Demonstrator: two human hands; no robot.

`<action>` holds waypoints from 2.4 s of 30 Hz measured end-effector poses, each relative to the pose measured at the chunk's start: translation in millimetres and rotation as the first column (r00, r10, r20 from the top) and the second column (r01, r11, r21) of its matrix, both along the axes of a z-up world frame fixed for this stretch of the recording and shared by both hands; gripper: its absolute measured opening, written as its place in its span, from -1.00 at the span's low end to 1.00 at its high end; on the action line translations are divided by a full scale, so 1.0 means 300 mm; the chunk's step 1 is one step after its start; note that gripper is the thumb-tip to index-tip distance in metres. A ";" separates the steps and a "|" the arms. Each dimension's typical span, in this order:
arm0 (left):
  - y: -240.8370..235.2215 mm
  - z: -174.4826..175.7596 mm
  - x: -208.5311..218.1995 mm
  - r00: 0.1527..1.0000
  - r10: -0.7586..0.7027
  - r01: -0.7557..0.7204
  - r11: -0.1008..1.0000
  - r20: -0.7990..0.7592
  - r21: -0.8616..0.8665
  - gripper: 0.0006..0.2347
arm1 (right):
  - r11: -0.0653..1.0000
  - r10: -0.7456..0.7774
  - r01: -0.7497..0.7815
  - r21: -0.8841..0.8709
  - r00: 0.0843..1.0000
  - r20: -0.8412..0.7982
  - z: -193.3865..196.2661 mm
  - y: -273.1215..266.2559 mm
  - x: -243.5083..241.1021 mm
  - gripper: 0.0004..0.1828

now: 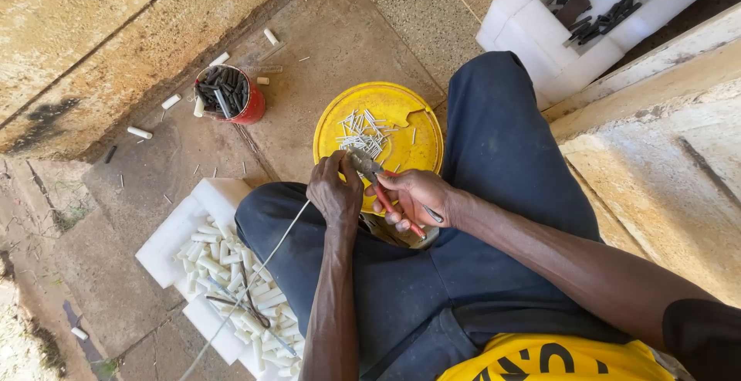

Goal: Cutting long white plastic tubes into small segments using a pair of side cutters.

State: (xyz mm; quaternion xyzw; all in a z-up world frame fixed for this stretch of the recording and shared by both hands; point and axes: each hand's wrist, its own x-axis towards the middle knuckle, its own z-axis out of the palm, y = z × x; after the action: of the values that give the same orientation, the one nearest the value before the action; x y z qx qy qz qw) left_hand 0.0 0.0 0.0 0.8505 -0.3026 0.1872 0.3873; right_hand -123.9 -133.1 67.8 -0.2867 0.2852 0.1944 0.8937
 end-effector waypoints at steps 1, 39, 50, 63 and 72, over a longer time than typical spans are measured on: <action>-0.003 0.015 -0.001 1.000 -0.001 0.001 1.000 0.001 -0.005 -0.96 | 1.000 -0.001 0.001 -0.005 1.000 0.001 -0.016 -0.007 0.000 -0.63; 0.029 -0.041 0.009 0.948 0.133 -0.071 0.974 -0.290 0.215 -0.89 | -0.143 0.463 -0.152 -0.978 0.863 -0.202 -0.192 0.002 0.016 -0.71; 0.034 -0.062 0.042 0.933 0.213 -0.154 0.965 -0.291 0.211 -0.88 | 0.908 0.096 -0.105 -0.405 0.994 -0.043 -0.079 -0.004 0.027 -0.69; 0.029 -0.066 0.036 0.967 0.197 -0.174 0.974 -0.164 0.146 -0.92 | 0.880 0.223 -0.195 -0.434 0.975 0.013 -0.241 -0.029 0.035 -0.43; 0.018 -0.015 0.027 0.989 0.133 -0.128 0.989 -0.070 0.070 -0.91 | 0.538 0.329 -0.192 -0.821 0.944 -0.005 -0.391 -0.042 0.032 -0.83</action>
State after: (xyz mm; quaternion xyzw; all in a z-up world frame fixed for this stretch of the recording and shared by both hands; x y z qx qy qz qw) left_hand 8.2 5.4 -4.5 0.8871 -0.2376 0.1705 0.3572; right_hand -114.3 -145.6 -49.5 -0.7159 0.2281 0.1512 0.6423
